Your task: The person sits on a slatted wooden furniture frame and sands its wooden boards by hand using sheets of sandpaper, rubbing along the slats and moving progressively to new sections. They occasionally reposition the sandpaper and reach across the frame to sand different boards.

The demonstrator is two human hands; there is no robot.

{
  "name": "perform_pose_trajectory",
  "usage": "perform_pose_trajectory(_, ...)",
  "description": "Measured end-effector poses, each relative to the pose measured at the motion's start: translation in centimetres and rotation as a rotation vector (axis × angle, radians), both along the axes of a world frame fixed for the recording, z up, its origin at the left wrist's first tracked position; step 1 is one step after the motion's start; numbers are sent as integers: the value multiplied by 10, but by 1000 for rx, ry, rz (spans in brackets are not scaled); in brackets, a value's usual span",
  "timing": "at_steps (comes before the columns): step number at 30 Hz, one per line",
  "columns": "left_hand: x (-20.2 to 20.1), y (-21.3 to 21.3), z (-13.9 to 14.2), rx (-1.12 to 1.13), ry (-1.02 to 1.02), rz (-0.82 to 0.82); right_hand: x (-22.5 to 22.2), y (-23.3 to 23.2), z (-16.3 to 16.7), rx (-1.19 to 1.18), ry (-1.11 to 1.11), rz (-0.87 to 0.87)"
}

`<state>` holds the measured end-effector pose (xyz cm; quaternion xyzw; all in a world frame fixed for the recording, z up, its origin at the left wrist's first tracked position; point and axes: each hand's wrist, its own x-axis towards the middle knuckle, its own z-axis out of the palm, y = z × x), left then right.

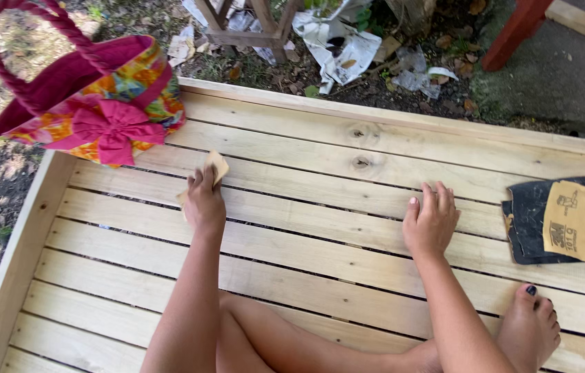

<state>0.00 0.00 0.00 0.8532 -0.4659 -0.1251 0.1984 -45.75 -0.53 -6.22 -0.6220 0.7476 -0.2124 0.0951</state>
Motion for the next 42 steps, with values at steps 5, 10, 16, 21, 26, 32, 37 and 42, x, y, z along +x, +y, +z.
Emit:
perform_pose_trajectory(5,-112,8,-41,-205,-100,-319,-4,17,29,-122,77,92)
perform_pose_trajectory(10,-327,5,-51,46,-205,-765,-11,26,35,-347,-189,29)
perform_pose_trajectory(16,-383,-39,-43,-19,-45,-1013,-17,27,34,-450,-314,-78)
perform_pose_trajectory(21,-206,-62,-66,-78,-170,-836,-14,26,35,-382,-212,-64)
perform_pose_trajectory(26,18,-51,-36,17,-195,-281,-11,11,43,-210,-1,-42)
perform_pose_trajectory(32,-41,-55,-56,32,-207,-262,-10,10,37,-286,-116,-81)
perform_pose_trajectory(37,-306,-73,-62,-2,-131,-737,-13,17,30,-324,-213,-135)
perform_pose_trajectory(42,-427,-95,-31,79,-75,-1036,-14,12,28,-343,-323,-172)
